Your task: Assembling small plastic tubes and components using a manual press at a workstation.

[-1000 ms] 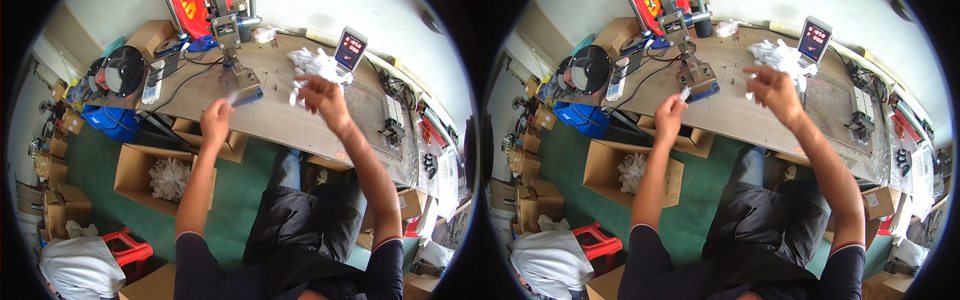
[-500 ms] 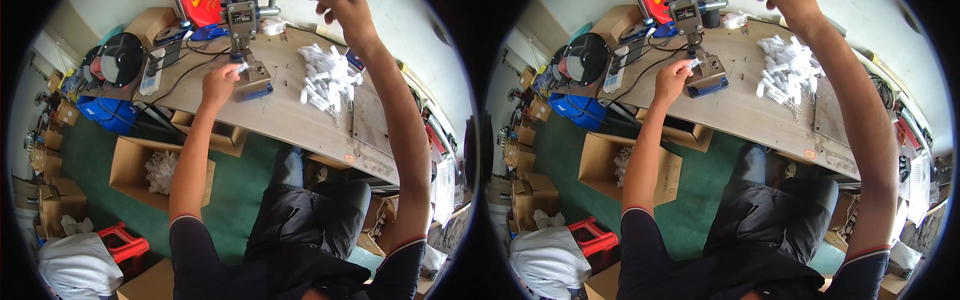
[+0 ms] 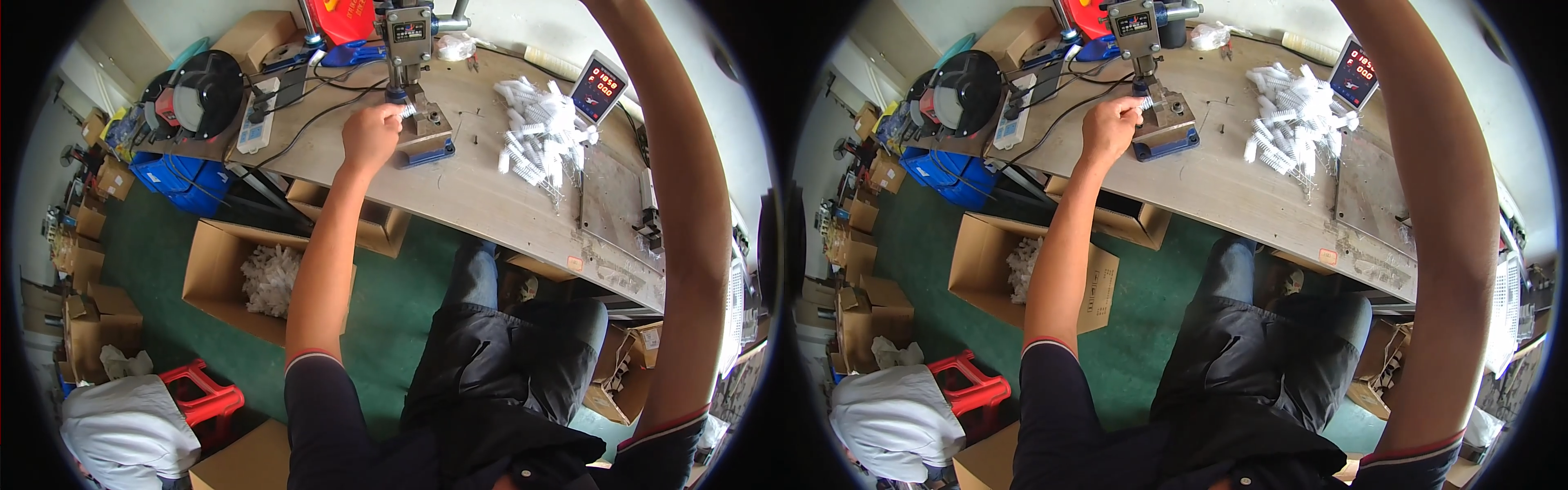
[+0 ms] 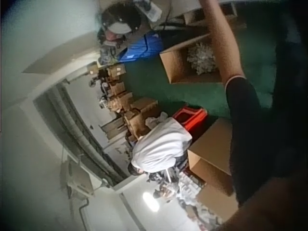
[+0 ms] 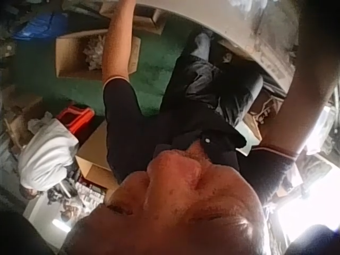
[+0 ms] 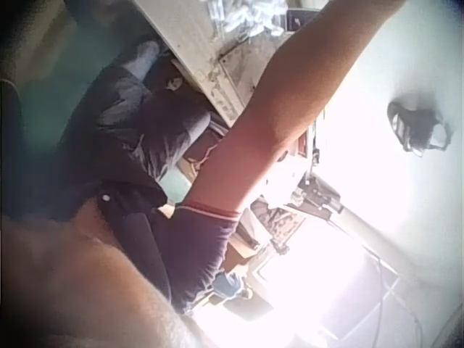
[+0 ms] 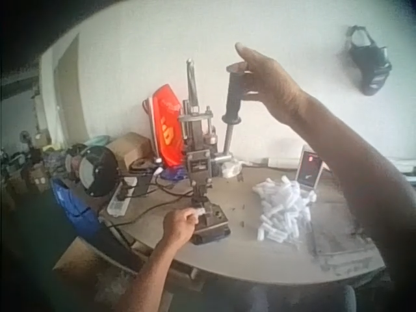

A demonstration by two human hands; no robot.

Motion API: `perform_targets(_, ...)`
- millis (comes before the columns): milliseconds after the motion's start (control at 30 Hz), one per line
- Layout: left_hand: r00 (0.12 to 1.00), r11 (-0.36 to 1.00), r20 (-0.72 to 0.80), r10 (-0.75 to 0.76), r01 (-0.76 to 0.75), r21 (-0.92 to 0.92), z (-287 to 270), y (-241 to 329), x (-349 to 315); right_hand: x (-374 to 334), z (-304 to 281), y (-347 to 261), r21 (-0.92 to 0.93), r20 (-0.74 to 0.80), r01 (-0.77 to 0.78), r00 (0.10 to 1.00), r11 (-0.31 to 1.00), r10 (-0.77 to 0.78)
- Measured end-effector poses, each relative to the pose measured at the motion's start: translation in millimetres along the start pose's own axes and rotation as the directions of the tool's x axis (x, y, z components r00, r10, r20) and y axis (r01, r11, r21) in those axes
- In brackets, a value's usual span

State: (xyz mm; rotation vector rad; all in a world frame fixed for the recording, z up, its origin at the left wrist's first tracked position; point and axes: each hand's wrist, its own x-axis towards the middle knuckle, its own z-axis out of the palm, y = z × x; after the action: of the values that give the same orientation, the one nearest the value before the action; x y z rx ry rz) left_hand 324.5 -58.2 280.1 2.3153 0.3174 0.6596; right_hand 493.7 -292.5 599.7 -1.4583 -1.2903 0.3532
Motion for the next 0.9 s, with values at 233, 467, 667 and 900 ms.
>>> perform_targets(233,0.999,0.999,0.017,0.036,-0.035,-0.020,-3,-2,8,-104,121,8,-0.245,-0.336,0.075,0.929,0.967,-0.157)
perform_targets(467,0.995,0.997,0.087,0.057,-0.062,0.056,1,1,14,-185,181,139,-0.704,-0.231,0.137,0.883,0.697,-0.407)
perform_targets(667,0.982,0.995,0.182,0.053,-0.037,-0.090,-9,-11,24,-166,162,112,-0.811,-0.165,0.223,0.800,0.541,-0.577)
perform_targets(900,0.920,0.912,0.374,-0.117,0.249,-0.326,-18,1,26,-141,134,63,-0.626,-0.289,0.139,0.873,0.768,-0.393)
